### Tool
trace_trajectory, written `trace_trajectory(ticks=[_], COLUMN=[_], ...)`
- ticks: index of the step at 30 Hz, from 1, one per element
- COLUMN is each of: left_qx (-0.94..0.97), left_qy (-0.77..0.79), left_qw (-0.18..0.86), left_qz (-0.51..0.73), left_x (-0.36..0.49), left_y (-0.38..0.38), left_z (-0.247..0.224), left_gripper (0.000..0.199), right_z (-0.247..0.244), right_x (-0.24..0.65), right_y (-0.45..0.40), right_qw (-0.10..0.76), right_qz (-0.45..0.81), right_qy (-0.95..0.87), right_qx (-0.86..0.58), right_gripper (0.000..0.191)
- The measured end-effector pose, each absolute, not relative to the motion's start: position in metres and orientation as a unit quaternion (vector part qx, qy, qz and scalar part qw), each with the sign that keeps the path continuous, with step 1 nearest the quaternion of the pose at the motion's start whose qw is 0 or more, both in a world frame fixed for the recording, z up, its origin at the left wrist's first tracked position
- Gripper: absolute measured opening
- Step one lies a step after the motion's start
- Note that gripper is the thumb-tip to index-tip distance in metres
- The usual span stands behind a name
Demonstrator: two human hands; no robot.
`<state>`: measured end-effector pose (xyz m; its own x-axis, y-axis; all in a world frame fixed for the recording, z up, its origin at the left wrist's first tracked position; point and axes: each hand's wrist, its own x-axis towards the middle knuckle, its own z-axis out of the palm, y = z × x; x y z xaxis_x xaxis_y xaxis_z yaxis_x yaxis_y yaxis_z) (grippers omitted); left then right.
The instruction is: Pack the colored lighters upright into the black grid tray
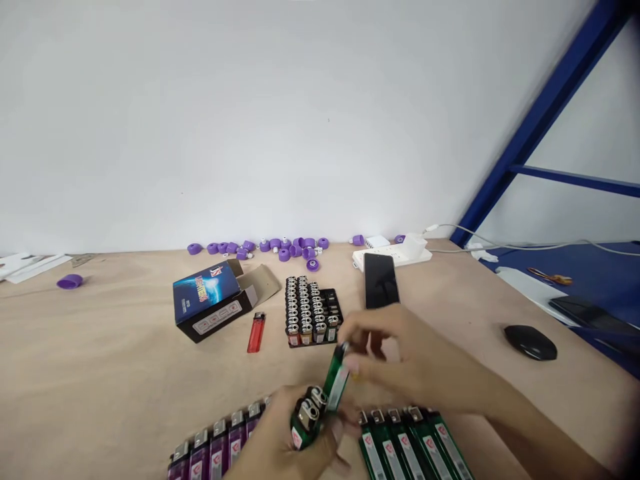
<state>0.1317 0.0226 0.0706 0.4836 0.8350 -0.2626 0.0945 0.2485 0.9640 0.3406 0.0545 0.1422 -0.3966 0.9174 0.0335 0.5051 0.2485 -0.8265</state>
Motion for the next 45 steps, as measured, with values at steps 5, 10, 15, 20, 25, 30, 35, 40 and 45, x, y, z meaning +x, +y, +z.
trace_trajectory(ticks=[5, 10, 15, 20, 25, 30, 35, 40, 45], left_qx=[0.826, 0.899, 0.925, 0.931, 0.938, 0.942, 0.923, 0.689, 0.550], left_qy=[0.405, 0.413, 0.367, 0.352, 0.335, 0.325, 0.331, 0.394, 0.368], left_qw=[0.316, 0.143, 0.089, 0.057, 0.027, 0.015, 0.166, 0.545, 0.709], left_qz=[0.233, 0.027, -0.041, -0.080, -0.085, -0.077, 0.109, 0.271, 0.246], left_x=[0.121, 0.130, 0.140, 0.141, 0.141, 0.137, 0.130, 0.139, 0.149], left_y=[0.056, 0.072, 0.075, 0.075, 0.075, 0.075, 0.073, 0.060, 0.046], left_z=[0.075, 0.081, 0.085, 0.087, 0.084, 0.075, 0.069, 0.073, 0.080], left_gripper=[0.080, 0.065, 0.038, 0.037, 0.034, 0.036, 0.041, 0.017, 0.057], right_z=[0.120, 0.083, 0.073, 0.071, 0.067, 0.070, 0.091, 0.121, 0.132], right_x=[0.374, 0.374, 0.359, 0.355, 0.354, 0.352, 0.358, 0.345, 0.318], right_y=[0.089, 0.112, 0.113, 0.112, 0.111, 0.106, 0.097, 0.072, 0.045], right_qw=[0.399, 0.355, 0.320, 0.274, 0.230, 0.181, 0.199, 0.300, 0.264], right_qz=[0.273, 0.246, 0.223, 0.208, 0.173, 0.165, 0.173, 0.259, 0.338], right_qy=[-0.684, -0.708, -0.745, -0.776, -0.818, -0.854, -0.842, -0.786, -0.783], right_qx=[-0.546, -0.558, -0.541, -0.529, -0.499, -0.460, -0.471, -0.473, -0.451], right_gripper=[0.015, 0.009, 0.008, 0.011, 0.014, 0.021, 0.030, 0.024, 0.012])
